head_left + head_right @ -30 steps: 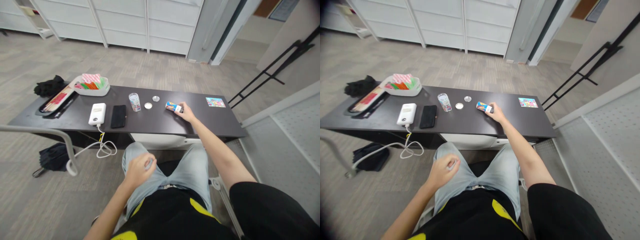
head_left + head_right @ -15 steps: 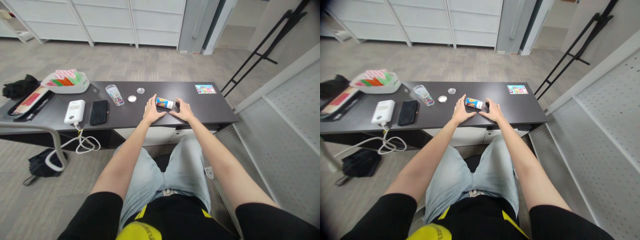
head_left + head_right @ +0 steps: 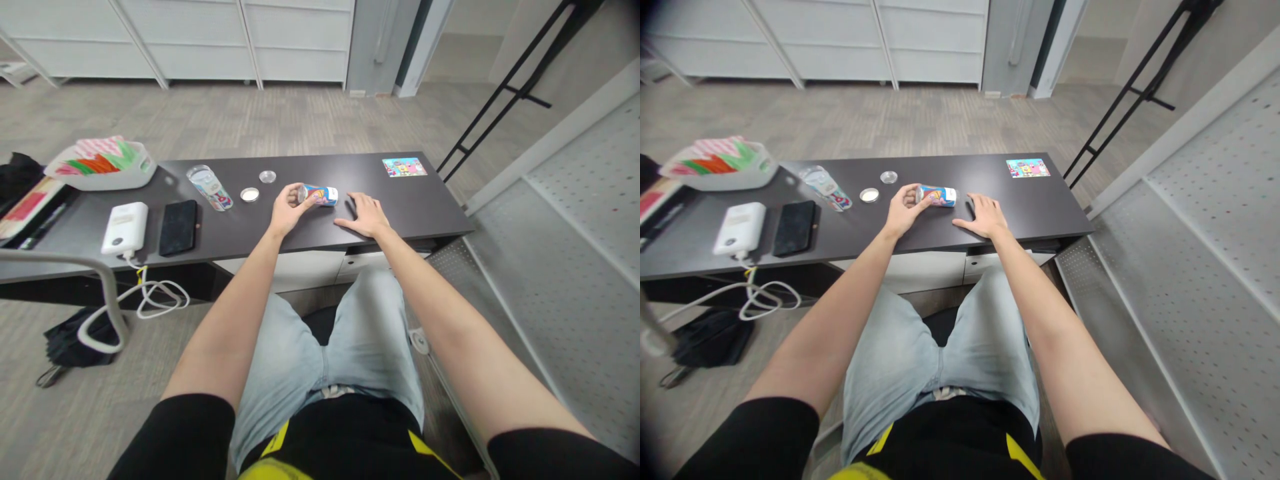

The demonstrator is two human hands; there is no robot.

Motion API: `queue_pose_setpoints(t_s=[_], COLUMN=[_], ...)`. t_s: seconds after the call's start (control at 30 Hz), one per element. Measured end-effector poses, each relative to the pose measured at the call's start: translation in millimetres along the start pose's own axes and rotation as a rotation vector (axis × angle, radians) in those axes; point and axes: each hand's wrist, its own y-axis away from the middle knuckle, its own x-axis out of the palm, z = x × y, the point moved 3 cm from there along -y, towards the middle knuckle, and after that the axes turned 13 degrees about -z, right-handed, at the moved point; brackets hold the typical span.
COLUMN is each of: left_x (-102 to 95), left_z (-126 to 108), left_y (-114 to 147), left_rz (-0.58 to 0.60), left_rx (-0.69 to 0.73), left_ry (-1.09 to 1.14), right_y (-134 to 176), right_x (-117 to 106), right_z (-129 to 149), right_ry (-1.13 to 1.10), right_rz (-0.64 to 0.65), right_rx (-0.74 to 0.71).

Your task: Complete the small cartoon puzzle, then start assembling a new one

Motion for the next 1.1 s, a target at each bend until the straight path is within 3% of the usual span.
queue_pose_setpoints(t_s=[0.17, 0.33, 0.57, 0.83, 0.97, 1.1], left_x=[2.3, 5.3, 17.2, 44.3, 34.5, 6.6], left_z=[4.3, -3.6, -33.8, -56.8, -64.3, -73.9], left_y=[-19.2, -41.3, -62.7, -56.2, -63.5, -85.8], left_rz=[-0.186, -0.186, -0.015, 0.124, 0.110, 0.027], left_rx=[-0.110, -0.105, 0.023, 0.069, 0.088, 0.161], left_ry=[0.277, 0.283, 0.054, 0.028, 0.029, -0.031], right_y=[1.3, 2.8, 1.9, 2.7, 3.6, 3.4], right_x=[-1.9, -2.5, 0.5, -1.9, -3.7, -3.5], right_z=[2.9, 4.3, 1.9, 4.9, 6.7, 6.9], right_ry=[0.022, 0.035, 0.015, 0.011, 0.008, 0.003], right_rz=[-0.006, -0.010, -0.034, -0.032, -0.027, -0.030], right_rx=[-0.001, -0.010, -0.017, -0.026, -0.020, -0.024])
